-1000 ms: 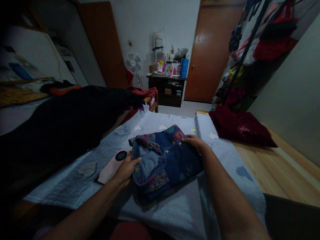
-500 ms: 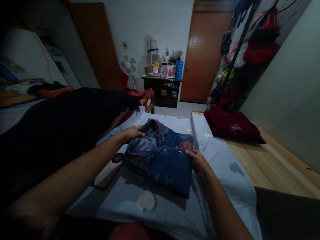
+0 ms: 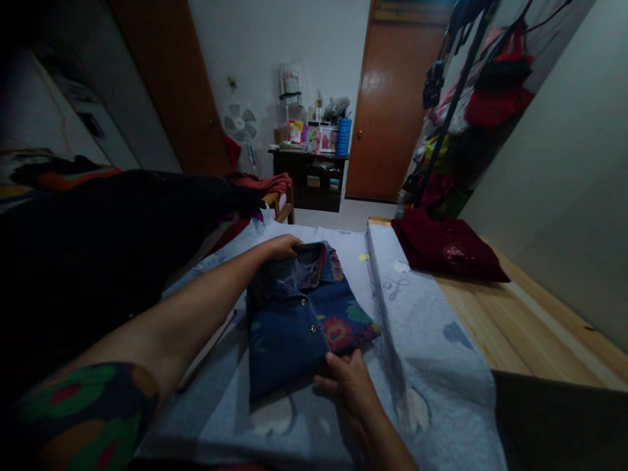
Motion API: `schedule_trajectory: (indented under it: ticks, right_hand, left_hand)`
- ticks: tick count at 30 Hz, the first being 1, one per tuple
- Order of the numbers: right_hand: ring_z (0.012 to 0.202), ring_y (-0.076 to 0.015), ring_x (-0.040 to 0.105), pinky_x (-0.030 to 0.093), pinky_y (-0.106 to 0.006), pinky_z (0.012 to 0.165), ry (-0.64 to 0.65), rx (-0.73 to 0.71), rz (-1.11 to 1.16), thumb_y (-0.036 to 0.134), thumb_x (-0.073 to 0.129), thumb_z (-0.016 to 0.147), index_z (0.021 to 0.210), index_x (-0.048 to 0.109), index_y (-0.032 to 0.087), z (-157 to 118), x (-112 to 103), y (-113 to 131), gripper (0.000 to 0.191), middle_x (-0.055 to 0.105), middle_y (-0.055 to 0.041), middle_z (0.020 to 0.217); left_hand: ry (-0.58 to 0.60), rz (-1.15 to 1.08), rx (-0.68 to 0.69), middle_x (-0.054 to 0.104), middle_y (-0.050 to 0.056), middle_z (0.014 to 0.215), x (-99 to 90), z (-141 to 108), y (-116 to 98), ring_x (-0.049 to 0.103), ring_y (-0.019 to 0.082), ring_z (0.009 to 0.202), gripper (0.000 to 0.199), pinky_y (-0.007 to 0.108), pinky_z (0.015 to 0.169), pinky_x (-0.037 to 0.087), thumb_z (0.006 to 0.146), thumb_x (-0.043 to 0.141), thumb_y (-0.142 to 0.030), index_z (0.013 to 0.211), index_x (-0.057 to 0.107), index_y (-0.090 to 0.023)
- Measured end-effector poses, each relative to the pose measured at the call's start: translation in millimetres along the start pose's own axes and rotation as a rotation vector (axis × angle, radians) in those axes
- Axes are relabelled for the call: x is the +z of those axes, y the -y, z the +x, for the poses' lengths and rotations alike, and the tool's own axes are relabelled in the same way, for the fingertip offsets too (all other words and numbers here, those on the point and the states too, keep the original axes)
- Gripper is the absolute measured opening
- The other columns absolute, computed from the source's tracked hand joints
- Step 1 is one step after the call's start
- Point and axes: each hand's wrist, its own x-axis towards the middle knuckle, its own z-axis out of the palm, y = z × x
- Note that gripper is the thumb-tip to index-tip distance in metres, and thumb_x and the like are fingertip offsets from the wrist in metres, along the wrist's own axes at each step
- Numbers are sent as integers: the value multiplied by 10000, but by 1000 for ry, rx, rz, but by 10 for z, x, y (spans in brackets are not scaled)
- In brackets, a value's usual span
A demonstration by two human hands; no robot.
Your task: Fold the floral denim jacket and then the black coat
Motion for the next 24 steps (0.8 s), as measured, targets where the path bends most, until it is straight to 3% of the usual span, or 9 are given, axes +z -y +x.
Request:
schedule_trajectory:
  ticks: [3,7,10,12,15,19,21,24]
  right_hand:
    - [729,-211,695,561,-331,608,-15,26,1,414,796,616,1048,455,263,-3,-39,-118,571,649,19,830]
    - [677,-191,679,525,-276,517,-16,29,-91,437,768,628,1021,471,260,-28,-191,-100,523,644,5,827]
    - [535,-154,599,413,-218,400,30,28,-322,422,722,652,898,513,253,-36,-334,36,365,614,22,683]
    - [481,-136,538,378,-221,401,53,-37,-519,412,690,667,790,541,253,-14,-388,181,250,570,38,597]
    - [572,-167,566,454,-281,536,20,-274,-759,405,625,722,763,588,259,94,-359,448,156,587,19,631]
    - [935,-245,608,462,-359,862,-100,-599,-1099,326,564,773,922,628,236,429,-216,737,186,663,-70,962]
    - [1094,-278,557,386,-381,1000,-176,-629,-1274,299,591,757,1019,630,208,656,-167,804,280,638,-111,1106]
    - [1216,-292,499,337,-361,1056,-228,-518,-1397,326,601,791,1181,590,165,978,-144,827,421,592,-152,1244]
  left_hand:
    - [-56,89,-1,703,24,748,183,102,47,617,221,870,245,231,748,406,586,647,-57,782,744,-168]
    - [-120,173,-29,724,60,863,364,103,142,624,242,935,223,244,784,402,644,661,-115,836,740,-198]
    - [-164,211,-50,720,82,939,440,64,190,623,256,962,212,265,803,408,715,638,-166,902,730,-206]
    - [-196,231,-63,714,92,971,475,38,201,615,264,988,221,281,830,412,748,622,-186,946,719,-206]
    - [-277,265,-71,659,102,1151,513,-22,197,543,274,1132,377,331,962,367,767,603,-154,1136,650,-221]
    - [-514,254,-90,416,124,1440,554,-267,207,325,302,1340,601,418,1112,224,778,607,-184,1360,462,-218]
    - [-643,160,-140,388,147,1438,609,-506,243,312,310,1345,608,422,1122,229,773,623,-228,1354,449,-183]
    - [-717,-48,-202,389,135,1407,788,-981,328,300,296,1363,641,436,1146,203,732,636,-201,1332,411,-189]
